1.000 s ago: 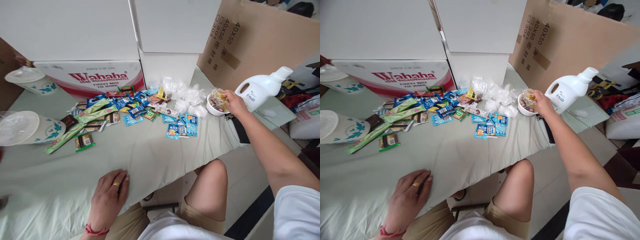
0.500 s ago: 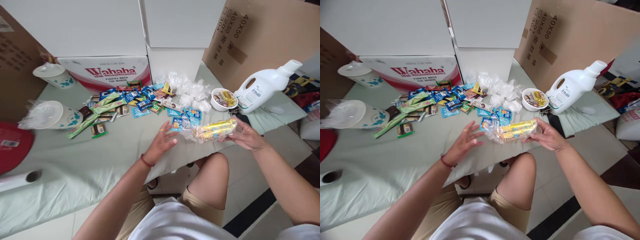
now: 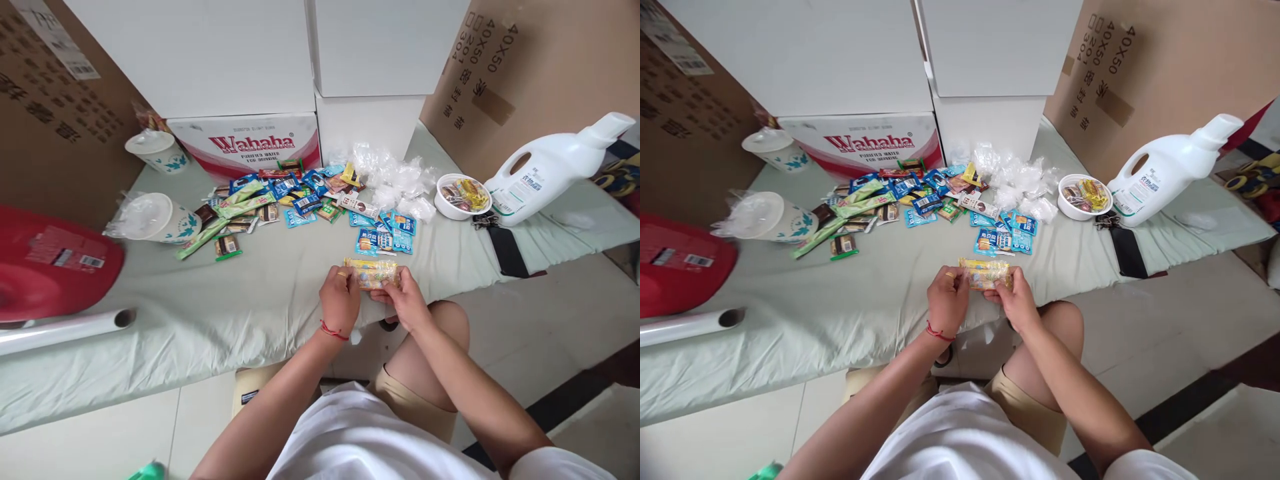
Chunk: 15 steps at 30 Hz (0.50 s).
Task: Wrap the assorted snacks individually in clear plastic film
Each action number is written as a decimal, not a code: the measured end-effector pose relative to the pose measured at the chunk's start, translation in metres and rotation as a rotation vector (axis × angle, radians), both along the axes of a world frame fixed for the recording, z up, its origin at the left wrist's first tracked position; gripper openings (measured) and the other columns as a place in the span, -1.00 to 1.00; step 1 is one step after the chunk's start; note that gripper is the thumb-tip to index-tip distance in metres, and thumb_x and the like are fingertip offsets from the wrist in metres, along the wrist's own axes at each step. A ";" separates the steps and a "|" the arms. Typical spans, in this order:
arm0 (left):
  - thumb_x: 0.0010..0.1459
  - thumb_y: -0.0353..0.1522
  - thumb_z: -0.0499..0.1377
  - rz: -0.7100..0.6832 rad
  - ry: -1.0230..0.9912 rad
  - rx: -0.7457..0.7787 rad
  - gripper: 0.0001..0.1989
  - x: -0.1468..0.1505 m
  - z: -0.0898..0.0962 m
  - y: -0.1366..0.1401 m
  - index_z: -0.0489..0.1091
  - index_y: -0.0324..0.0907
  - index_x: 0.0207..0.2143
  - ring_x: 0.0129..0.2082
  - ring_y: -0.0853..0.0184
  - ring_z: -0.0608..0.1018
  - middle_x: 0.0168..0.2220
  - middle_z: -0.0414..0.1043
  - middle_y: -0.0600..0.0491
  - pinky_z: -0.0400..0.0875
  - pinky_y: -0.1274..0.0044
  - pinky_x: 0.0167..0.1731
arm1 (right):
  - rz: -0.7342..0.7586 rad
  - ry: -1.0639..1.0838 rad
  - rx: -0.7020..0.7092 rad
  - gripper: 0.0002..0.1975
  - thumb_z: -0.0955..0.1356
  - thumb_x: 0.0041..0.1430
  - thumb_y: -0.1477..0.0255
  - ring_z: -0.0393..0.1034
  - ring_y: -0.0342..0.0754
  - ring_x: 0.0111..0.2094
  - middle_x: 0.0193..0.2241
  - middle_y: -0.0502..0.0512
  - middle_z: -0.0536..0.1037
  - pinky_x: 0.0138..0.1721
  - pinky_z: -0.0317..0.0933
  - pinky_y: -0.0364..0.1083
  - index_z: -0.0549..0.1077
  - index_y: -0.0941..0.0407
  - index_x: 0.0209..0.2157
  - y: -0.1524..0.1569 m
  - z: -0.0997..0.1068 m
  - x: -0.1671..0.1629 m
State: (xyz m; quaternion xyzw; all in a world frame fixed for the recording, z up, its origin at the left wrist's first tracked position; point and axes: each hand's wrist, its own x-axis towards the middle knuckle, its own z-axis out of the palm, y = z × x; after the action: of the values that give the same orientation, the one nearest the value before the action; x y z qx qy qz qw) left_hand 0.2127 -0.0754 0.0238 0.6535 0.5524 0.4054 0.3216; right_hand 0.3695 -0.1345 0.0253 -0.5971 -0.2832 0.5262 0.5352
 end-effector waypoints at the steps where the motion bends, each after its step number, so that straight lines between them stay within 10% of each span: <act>1: 0.28 -0.41 0.12 -0.009 0.097 0.077 -0.83 0.001 -0.003 -0.002 0.52 -0.15 -0.25 -0.34 0.30 0.56 -0.28 0.52 0.00 0.47 0.47 -0.29 | -0.040 -0.027 0.034 -0.52 0.50 0.13 0.08 0.60 0.01 -0.34 -0.17 0.02 0.60 -0.13 0.58 0.14 0.23 -0.02 -0.13 -0.001 -0.004 -0.012; 7: 0.33 -0.43 0.07 -0.065 0.451 0.295 -0.62 0.010 -0.020 -0.022 0.45 -0.28 0.15 0.04 0.04 0.59 0.08 0.51 -0.29 0.52 0.23 0.02 | -0.106 -0.295 0.045 -0.58 0.39 0.27 0.07 0.60 0.09 -0.30 -0.15 0.15 0.64 -0.26 0.51 0.08 0.27 0.01 -0.01 -0.010 -0.023 -0.034; 15: 0.34 -0.42 0.07 -0.181 0.647 0.421 -0.43 0.006 -0.025 -0.048 0.25 -0.34 0.38 0.46 0.01 0.27 0.39 0.30 -0.29 0.17 0.10 0.40 | 0.106 -0.562 -0.029 -0.20 0.46 0.16 0.13 0.54 0.21 0.07 0.06 0.24 0.62 0.09 0.43 0.14 0.24 0.08 0.35 -0.005 -0.006 -0.003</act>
State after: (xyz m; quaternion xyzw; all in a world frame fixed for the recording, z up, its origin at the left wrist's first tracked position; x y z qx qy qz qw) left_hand 0.2187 -0.1234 -0.0010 0.8451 0.4703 0.2531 0.0243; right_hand 0.3669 -0.1390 0.0198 -0.7115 -0.4438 0.3710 0.3989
